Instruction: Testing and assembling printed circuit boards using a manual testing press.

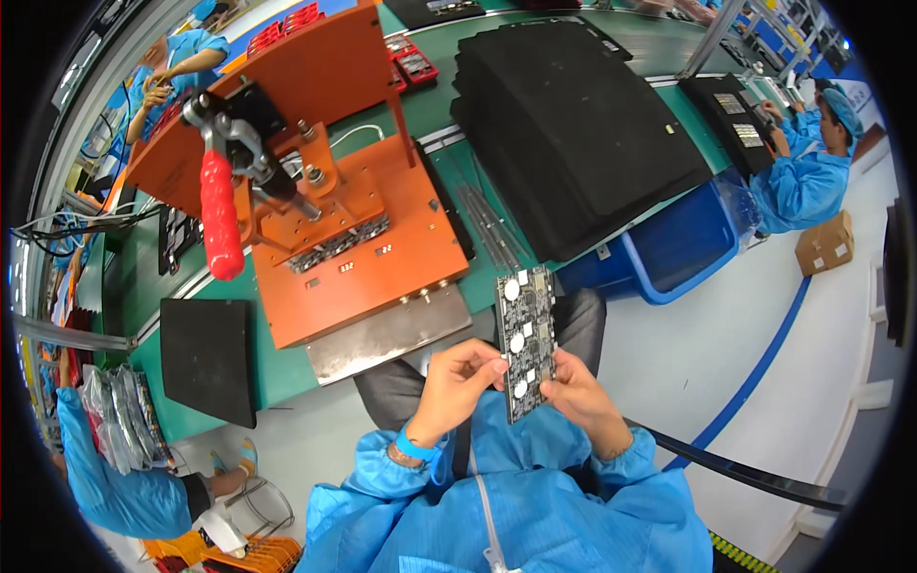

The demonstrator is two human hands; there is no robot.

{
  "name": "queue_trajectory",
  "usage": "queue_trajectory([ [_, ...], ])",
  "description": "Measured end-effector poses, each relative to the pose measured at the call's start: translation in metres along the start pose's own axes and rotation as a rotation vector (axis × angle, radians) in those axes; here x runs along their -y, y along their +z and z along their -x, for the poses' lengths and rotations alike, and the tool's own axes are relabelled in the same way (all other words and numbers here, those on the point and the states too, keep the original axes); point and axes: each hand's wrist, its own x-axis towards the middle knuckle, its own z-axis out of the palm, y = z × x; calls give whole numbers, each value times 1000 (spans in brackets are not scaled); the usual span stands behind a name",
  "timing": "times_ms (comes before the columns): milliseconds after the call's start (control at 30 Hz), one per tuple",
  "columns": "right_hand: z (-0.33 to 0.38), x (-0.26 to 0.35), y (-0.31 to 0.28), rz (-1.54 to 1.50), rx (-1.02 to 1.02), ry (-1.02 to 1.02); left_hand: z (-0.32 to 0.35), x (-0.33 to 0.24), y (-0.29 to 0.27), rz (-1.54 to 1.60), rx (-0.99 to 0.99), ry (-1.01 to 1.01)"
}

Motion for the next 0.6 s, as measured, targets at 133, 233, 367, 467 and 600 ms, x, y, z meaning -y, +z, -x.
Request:
queue_trajectory([
  [133, -23, 35, -7, -64, 77, -7, -36, -19, 25, -94, -52, 102],
  [233, -30, 57, -19, 82, 54, -8, -56, -45, 35, -285, 19, 68],
  [367, -39, 81, -5, 26, 164, 17, -77, -55, 44, -81, 160, 33],
  [467, -35, 90, 0, -164, 321, -87, -90, -50, 22, 259, 283, 27],
  [600, -55, 158, -19, 514, -42, -577, -112, -25, 12, -210, -63, 109],
])
